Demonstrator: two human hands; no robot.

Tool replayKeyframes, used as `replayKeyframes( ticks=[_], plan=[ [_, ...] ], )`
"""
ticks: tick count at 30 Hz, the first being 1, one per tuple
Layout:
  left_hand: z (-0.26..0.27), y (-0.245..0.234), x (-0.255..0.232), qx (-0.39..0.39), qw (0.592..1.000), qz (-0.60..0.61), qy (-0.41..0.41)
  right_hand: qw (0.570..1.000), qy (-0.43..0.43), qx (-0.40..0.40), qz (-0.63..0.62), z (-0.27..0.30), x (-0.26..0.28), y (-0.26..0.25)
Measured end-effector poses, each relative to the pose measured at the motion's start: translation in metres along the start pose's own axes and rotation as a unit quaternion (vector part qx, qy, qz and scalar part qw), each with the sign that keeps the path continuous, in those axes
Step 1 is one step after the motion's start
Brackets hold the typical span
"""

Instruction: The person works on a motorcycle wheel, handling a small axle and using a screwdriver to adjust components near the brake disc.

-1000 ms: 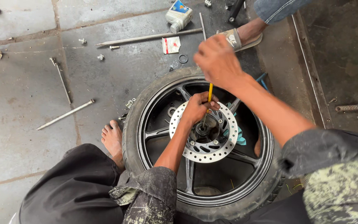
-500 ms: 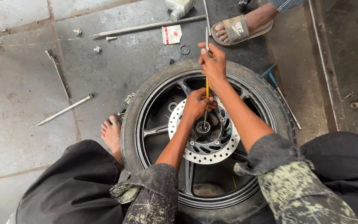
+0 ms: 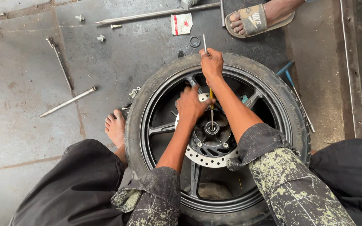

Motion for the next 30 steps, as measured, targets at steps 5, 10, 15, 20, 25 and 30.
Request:
replayKeyframes(
  ticks=[5, 10, 15, 20, 25, 30],
  plan=[
    [0.006, 0.027, 0.018, 0.244, 0.957, 0.005, -0.159, 0.987, -0.035, -0.030, 0.155, -0.012, -0.035, -0.005],
    [0.010, 0.054, 0.033, 0.217, 0.967, 0.038, -0.128, 0.979, -0.118, -0.032, 0.163, 0.028, -0.040, -0.001],
    [0.022, 0.076, 0.050, 0.196, 0.972, 0.086, -0.093, 0.988, -0.151, 0.031, 0.014, 0.041, 0.046, 0.000],
    [0.016, 0.068, 0.035, 0.154, 0.972, 0.179, -0.011, 0.986, -0.165, 0.004, 0.011, 0.040, 0.107, -0.004],
    [0.019, 0.071, 0.029, 0.149, 0.972, 0.170, 0.059, 0.980, -0.182, -0.011, 0.085, 0.043, 0.084, -0.009],
    [0.017, 0.062, 0.017, 0.148, 0.977, 0.149, 0.040, 0.980, -0.136, -0.048, 0.135, 0.025, 0.058, -0.015]
  ],
)
Point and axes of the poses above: each hand's wrist, its own z-axis away from the middle knuckle, its own y-axis out of the palm, x = y × z, the point moved 4 cm from there along -z, towards the middle knuckle, and after that the axes turned 6 degrees about -x, right-handed, at the moved point
